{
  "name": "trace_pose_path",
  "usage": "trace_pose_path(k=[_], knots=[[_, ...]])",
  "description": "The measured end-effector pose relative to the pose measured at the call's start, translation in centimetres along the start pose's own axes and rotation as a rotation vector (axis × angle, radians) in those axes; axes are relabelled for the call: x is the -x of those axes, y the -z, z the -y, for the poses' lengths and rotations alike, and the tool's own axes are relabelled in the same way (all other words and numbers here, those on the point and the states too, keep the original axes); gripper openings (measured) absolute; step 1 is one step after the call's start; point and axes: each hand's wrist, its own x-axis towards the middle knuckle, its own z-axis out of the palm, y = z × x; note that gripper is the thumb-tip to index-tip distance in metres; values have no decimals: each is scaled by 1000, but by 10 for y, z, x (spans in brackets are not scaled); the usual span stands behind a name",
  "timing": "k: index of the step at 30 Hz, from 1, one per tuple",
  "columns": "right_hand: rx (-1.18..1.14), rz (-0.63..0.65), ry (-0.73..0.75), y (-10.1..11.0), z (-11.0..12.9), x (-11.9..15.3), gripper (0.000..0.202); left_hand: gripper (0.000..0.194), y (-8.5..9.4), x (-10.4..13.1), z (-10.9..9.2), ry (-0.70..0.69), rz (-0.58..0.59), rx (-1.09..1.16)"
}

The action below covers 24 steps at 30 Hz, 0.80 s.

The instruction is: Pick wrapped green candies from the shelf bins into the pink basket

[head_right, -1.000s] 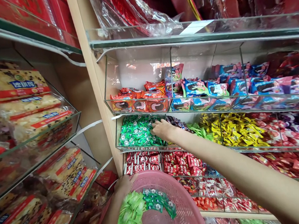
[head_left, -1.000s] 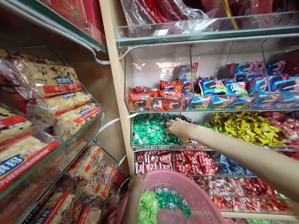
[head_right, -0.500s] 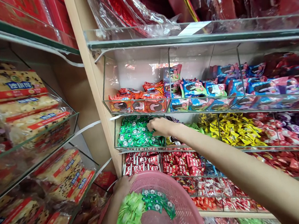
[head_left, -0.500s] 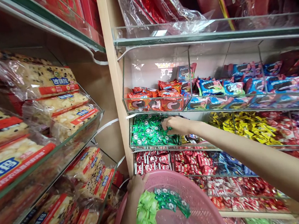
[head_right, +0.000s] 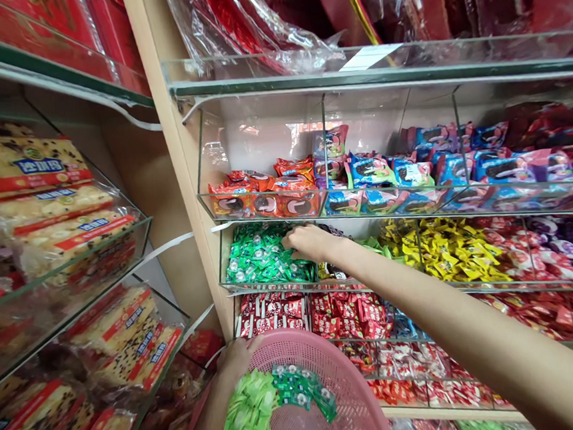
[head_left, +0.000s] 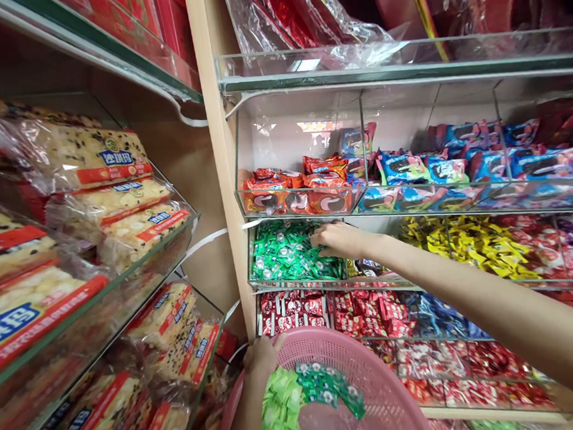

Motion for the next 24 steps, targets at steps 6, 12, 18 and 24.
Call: trace_pose_path(k=[6,12,18,24], knots=[[62,41,-20,-11,11,4,16,78,-2,-2,1,1,1,-6],[-45,-126,-11,-10,8,6,14,75,2,1,-1,-10,-2,-10],[-688,-281,48,-2,53,27,22,75,2,3,-3,-14,-19,-27],[-679,47,3,-88,123,57,13,78,1,2,-3,1,-7,-20]])
